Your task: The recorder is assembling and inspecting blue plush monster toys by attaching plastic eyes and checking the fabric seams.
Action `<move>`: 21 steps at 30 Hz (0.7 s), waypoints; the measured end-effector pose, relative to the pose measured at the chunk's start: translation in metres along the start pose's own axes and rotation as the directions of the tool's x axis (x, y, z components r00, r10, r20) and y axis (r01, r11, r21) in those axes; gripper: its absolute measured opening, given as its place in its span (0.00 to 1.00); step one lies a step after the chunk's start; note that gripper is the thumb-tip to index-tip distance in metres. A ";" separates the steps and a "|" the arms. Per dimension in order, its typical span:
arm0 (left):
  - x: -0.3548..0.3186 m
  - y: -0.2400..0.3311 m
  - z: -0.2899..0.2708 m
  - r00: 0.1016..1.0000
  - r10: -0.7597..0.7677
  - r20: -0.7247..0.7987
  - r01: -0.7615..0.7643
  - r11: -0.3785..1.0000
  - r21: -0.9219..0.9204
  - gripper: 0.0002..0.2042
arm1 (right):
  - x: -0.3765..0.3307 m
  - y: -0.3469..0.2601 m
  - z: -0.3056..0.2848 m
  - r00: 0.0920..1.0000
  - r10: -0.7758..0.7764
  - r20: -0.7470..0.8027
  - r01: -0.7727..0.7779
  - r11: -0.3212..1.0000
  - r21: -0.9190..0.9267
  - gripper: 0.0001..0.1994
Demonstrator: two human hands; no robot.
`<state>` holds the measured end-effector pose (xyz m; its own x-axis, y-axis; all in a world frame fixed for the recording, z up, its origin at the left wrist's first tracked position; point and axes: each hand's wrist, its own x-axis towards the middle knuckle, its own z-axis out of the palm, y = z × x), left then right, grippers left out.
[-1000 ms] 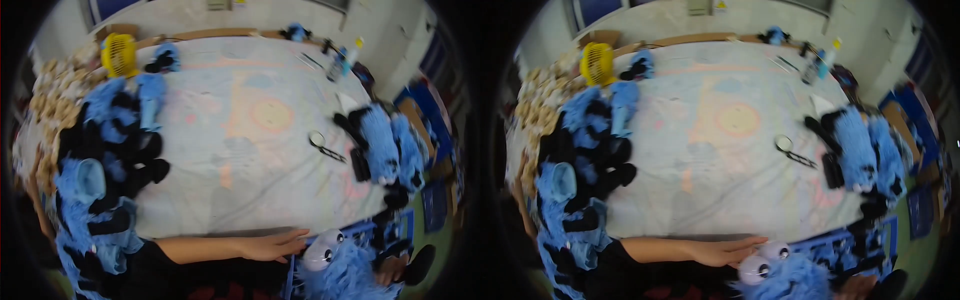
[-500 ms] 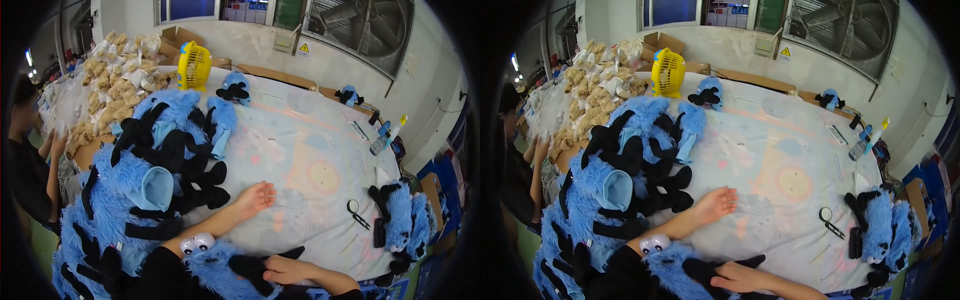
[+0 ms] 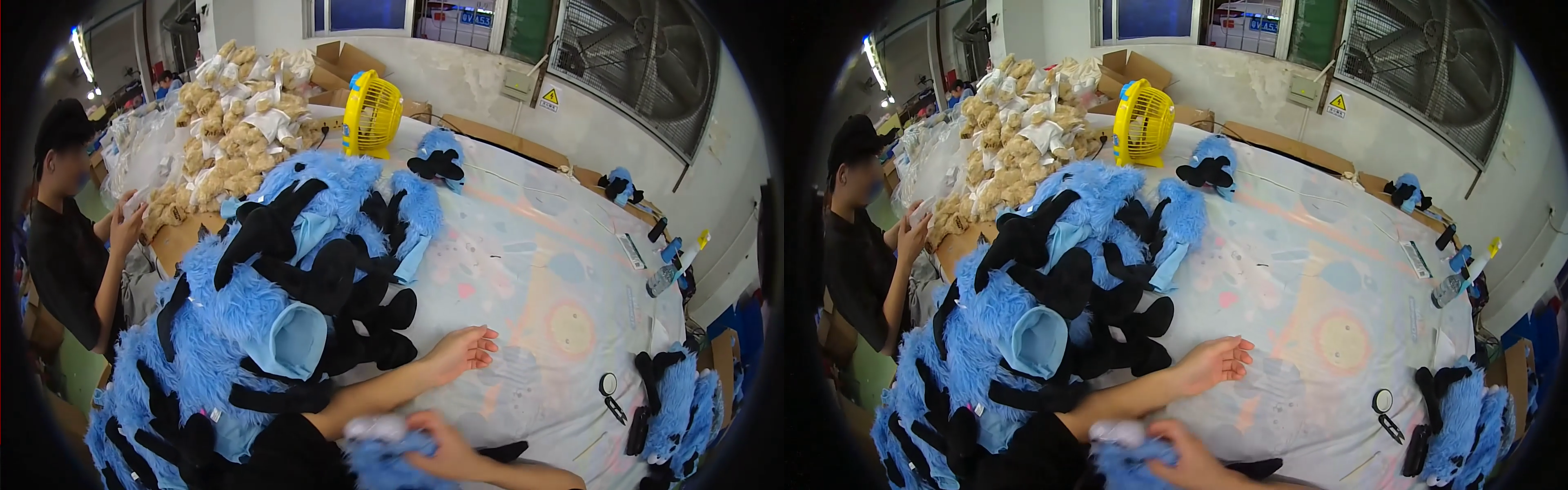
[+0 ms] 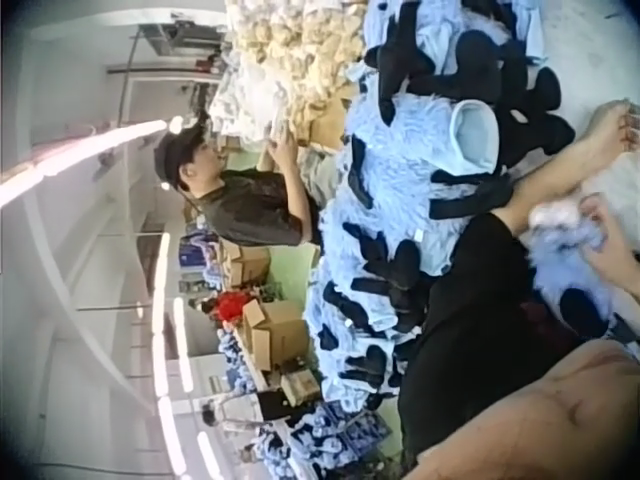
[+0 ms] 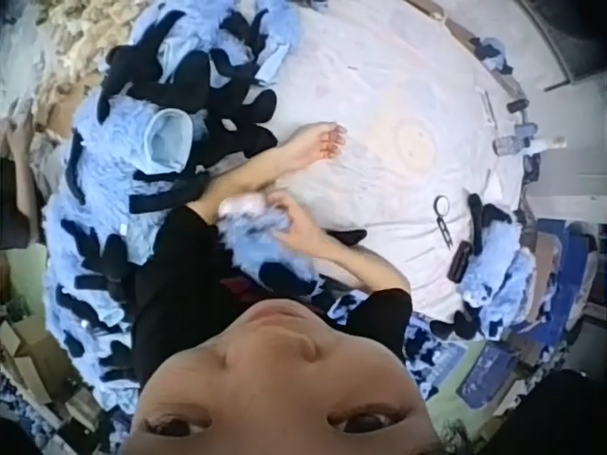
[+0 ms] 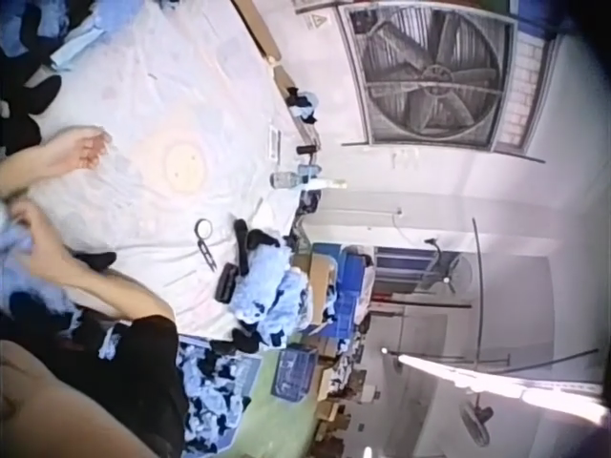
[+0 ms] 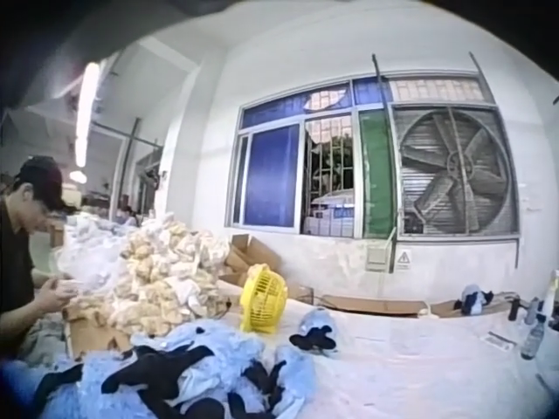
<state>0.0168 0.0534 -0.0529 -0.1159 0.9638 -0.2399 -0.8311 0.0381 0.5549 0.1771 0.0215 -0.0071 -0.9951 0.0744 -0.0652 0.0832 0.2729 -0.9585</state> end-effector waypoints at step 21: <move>-0.041 0.012 0.036 0.857 0.512 0.051 -0.305 0.425 0.853 0.17 | 0.015 0.052 -0.100 0.827 0.052 -0.560 0.107 0.963 0.247 0.16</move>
<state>0.0313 0.0243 -0.0078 -0.4969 0.8596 0.1193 0.1461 -0.0526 0.9879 0.1714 0.1326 -0.0299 -0.7886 0.6127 0.0516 -0.0394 0.0334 -0.9987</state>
